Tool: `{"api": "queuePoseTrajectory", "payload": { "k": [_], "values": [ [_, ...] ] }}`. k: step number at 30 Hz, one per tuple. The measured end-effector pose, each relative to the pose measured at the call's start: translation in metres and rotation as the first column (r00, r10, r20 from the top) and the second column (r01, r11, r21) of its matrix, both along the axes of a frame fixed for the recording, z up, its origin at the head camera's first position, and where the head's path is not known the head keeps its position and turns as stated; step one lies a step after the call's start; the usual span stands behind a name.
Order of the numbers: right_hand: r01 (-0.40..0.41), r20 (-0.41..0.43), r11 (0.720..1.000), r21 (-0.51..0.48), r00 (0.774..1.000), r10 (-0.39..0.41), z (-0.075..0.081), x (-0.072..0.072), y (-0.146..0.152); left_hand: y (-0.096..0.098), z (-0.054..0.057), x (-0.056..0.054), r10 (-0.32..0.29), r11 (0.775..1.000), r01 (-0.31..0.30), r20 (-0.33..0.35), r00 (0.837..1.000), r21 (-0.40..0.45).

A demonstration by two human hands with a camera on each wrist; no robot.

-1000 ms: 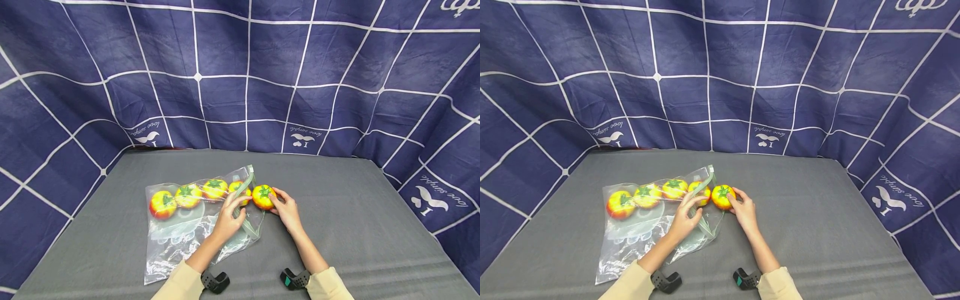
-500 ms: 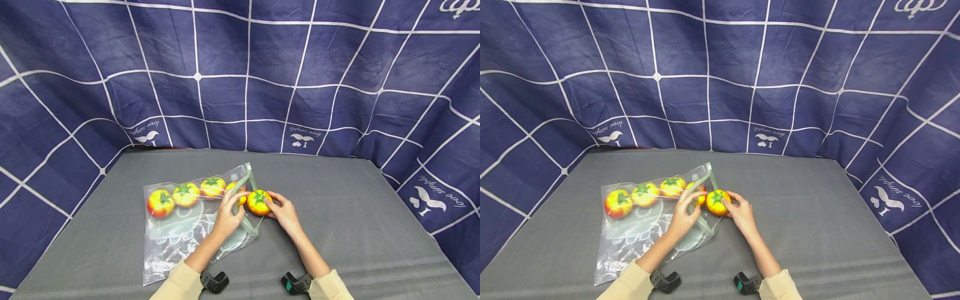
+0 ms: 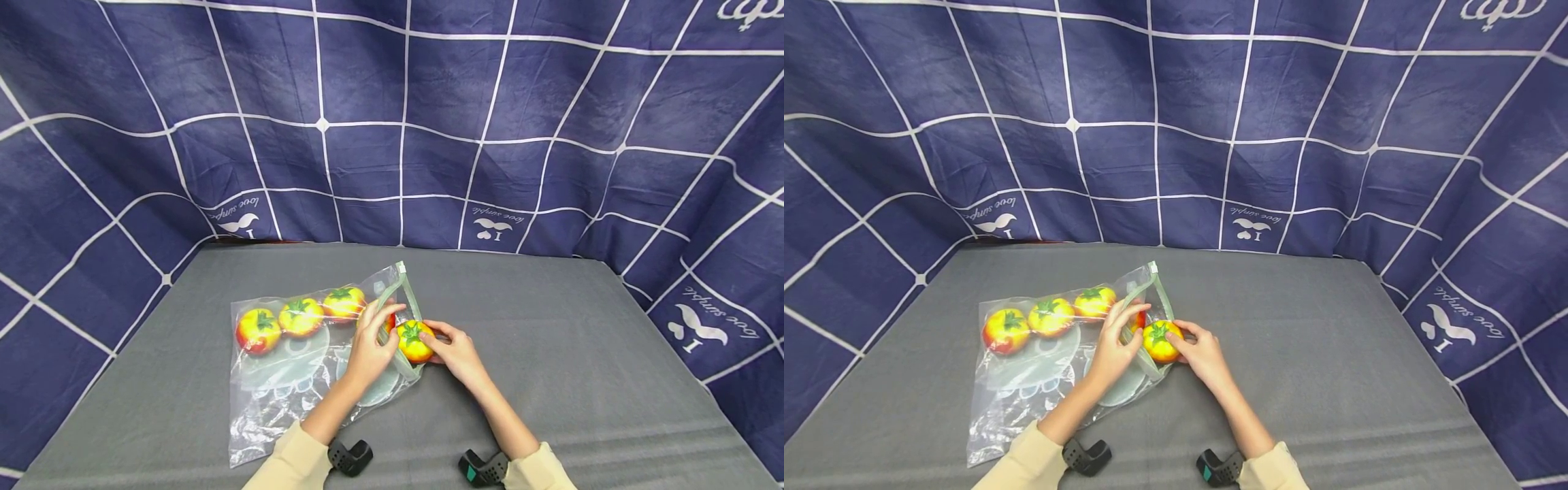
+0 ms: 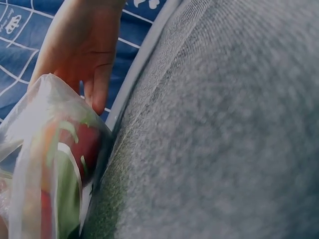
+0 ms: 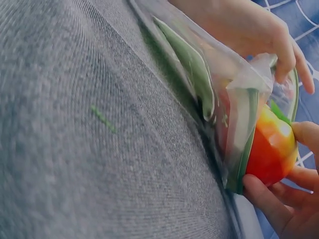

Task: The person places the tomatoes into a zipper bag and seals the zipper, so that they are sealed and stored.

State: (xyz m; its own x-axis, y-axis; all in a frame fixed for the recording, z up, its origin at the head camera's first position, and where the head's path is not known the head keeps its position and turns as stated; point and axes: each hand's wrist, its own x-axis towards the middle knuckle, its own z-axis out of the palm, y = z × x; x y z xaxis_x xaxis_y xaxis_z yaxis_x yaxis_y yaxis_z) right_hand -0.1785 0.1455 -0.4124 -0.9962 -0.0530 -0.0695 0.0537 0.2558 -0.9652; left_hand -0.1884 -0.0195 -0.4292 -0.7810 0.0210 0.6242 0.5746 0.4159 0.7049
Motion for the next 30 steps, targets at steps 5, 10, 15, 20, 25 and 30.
{"api": "queuePoseTrajectory", "payload": {
  "k": [5, 10, 15, 20, 25, 30],
  "values": [
    [-0.041, -0.014, 0.999, 0.007, 0.999, 0.041, -0.008, -0.003, -0.001, 0.000, 0.004, 0.001, 0.018, 1.000, -0.017, 0.030, 0.999, -0.025],
    [-0.115, -0.046, 0.991, 0.061, 0.992, 0.118, -0.006, -0.004, -0.001, 0.000, 0.006, 0.001, 0.027, 0.999, -0.026, 0.033, 0.999, -0.036],
    [-0.206, -0.039, 0.977, 0.056, 0.977, 0.208, -0.004, -0.003, 0.000, 0.000, 0.008, 0.001, 0.043, 0.998, -0.041, 0.048, 0.998, -0.050],
    [-0.293, -0.024, 0.956, 0.031, 0.955, 0.294, -0.005, -0.005, 0.002, 0.000, 0.012, 0.001, 0.039, 0.998, -0.036, 0.073, 0.997, -0.045],
    [-0.339, -0.038, 0.940, 0.046, 0.940, 0.340, -0.007, -0.008, 0.003, 0.000, 0.015, 0.003, 0.049, 0.997, -0.044, 0.091, 0.995, -0.058],
    [-0.333, -0.051, 0.941, 0.067, 0.940, 0.336, -0.008, -0.010, 0.000, 0.000, 0.017, 0.004, 0.052, 0.997, -0.046, 0.104, 0.993, -0.058]
  ]
}}
